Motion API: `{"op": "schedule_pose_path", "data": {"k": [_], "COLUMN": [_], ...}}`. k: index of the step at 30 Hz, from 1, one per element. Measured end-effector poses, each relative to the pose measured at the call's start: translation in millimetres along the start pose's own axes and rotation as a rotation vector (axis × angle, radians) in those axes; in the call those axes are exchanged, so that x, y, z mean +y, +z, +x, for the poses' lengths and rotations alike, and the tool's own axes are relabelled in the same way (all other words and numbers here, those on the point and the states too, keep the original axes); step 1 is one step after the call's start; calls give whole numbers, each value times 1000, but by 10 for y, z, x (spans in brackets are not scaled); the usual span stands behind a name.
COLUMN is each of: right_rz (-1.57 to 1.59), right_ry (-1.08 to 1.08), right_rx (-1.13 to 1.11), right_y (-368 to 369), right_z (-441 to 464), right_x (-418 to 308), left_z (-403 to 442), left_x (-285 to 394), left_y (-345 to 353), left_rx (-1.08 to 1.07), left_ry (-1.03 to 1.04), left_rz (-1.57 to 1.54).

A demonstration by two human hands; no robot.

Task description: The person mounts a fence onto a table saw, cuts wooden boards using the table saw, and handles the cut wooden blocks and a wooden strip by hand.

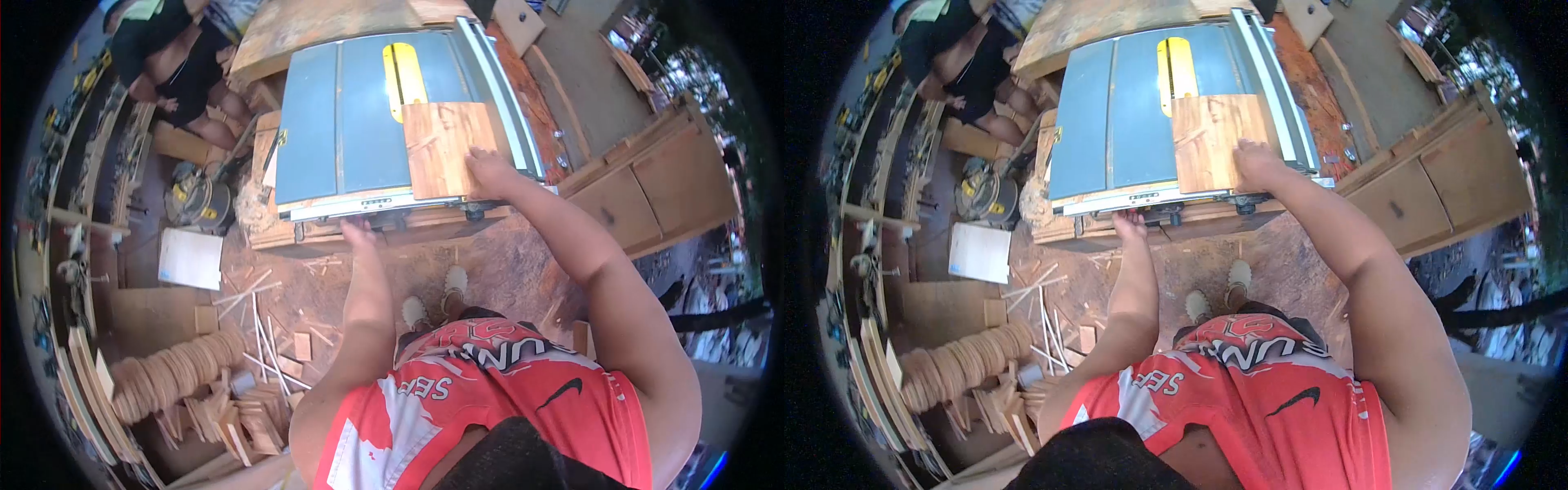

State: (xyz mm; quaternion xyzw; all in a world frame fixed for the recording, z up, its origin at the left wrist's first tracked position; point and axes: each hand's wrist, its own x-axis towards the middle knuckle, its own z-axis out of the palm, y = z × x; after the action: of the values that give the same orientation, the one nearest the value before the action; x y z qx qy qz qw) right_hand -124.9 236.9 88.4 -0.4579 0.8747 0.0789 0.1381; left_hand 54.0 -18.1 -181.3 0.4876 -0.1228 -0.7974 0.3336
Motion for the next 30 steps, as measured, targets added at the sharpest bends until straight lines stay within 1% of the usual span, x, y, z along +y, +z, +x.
{"op": "schedule_pose_path", "data": {"k": [1,2,4,5,7,8,10,12,14,15,17,19,20,22,25,28,30], "right_rz": [6,17,1,13,-2,3,27,28,42,55,62,45,48,138,64,27,7], "right_ry": [5,21,39,43,42,37,51,53,52,58,53,14,9,19,53,69,59], "right_rx": [7,16,3,5,2,10,8,12,-5,-23,-31,132,139,5,1,-18,-20], "right_y": [34,33,41,56,39,33,45,50,79,16,49,286,254,161,189,-86,-50], "right_z": [15,20,30,20,35,40,30,61,32,11,35,142,117,97,161,68,213], "right_x": [15,12,-13,-10,-18,-25,-12,16,-27,-46,-35,86,76,58,38,-44,59], "left_z": [53,85,137,144,130,5,-496,-1114,-1832,-1845,-1839,-1814,-1805,-1777,-1736,-1750,-1718], "left_x": [33,50,94,87,75,86,53,51,155,124,89,34,11,-23,-33,0,27], "left_y": [-11,17,5,-59,-193,-212,-175,60,530,608,768,809,786,767,817,892,983], "left_rx": [-10,44,80,78,-136,-137,-421,-623,-645,-637,-742,-732,-722,-710,-701,-698,-692], "left_ry": [-47,-69,-118,-115,-78,-67,483,852,1284,1285,1249,1276,1285,1277,1268,1248,1231], "left_rz": [-9,-16,-63,-52,157,159,1118,1156,1163,1173,1368,1369,1377,1405,1446,1488,1507]}}
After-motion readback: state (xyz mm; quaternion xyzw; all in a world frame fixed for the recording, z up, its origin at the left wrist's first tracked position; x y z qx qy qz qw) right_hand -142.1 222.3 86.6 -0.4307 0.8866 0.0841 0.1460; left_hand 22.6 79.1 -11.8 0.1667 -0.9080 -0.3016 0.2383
